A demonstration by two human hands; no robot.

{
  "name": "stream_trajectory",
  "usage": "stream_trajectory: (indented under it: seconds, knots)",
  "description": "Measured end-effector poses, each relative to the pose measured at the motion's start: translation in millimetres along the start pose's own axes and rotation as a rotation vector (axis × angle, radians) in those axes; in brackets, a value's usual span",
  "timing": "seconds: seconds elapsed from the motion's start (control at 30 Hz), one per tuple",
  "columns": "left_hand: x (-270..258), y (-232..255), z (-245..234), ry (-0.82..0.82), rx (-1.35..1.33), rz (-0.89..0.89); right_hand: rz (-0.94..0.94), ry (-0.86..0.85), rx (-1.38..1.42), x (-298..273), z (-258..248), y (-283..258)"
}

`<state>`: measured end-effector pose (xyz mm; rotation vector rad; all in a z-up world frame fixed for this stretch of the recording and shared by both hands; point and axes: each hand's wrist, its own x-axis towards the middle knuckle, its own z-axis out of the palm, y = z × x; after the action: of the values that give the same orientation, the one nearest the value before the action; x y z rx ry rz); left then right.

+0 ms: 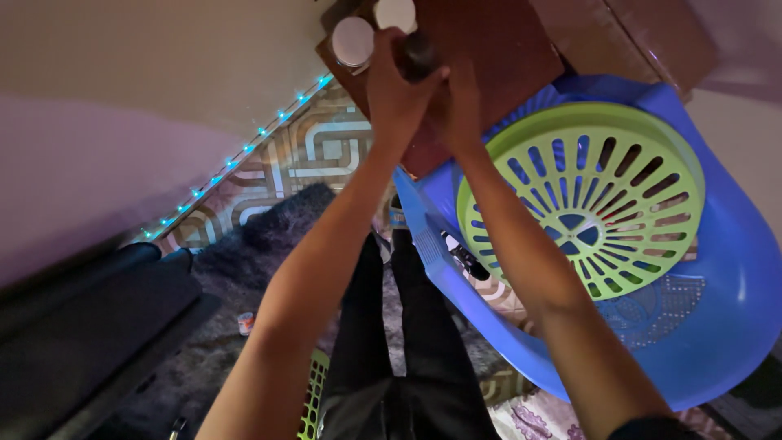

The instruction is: Sorting various items and folding clothes in a bedroom.

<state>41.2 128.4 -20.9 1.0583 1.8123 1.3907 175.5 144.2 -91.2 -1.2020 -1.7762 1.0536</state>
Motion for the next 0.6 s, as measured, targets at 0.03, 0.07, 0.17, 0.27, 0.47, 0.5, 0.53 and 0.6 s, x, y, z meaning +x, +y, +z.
stream_trajectory:
  seconds: [0.03,0.07,0.17,0.27,0.47,0.5,0.53,0.6]
  knots:
    - [4.8,-4.7,1.7,-0.003,-0.001,0.001,0.001,0.004,-0.001,8.0,-1.0,0.3]
    - [9.6,-9.5,2.2,-0.040,0.036,0.083,-0.141,0.020,-0.073,15.9,-1.1,0.3]
    - [25.5,-34.2,-2.0,-0.078,0.138,0.237,-0.244,0.073,-0.031,38.0,2.8,11.6]
    - [42.5,-47.6,-15.2,-0.039,0.341,0.360,-0.250,0.140,0.054,62.1,10.1,28.9]
    - [78.4,-62.8,-18.2,-0.151,0.652,0.403,-0.294,0.237,-0.098,107.7,34.5,112.1]
    - [83.4,-62.7,-16.7,-0.196,0.649,0.405,-0.180,0.210,-0.117,113.0,42.8,137.0]
    - [88.3,-73.1,-11.4,-0.197,0.650,0.403,-0.179,0.208,-0.116,115.7,47.8,147.6]
    - [97.8,-94.1,-1.4,-0.178,0.737,0.446,-0.080,0.198,-0.096,121.0,58.4,168.3]
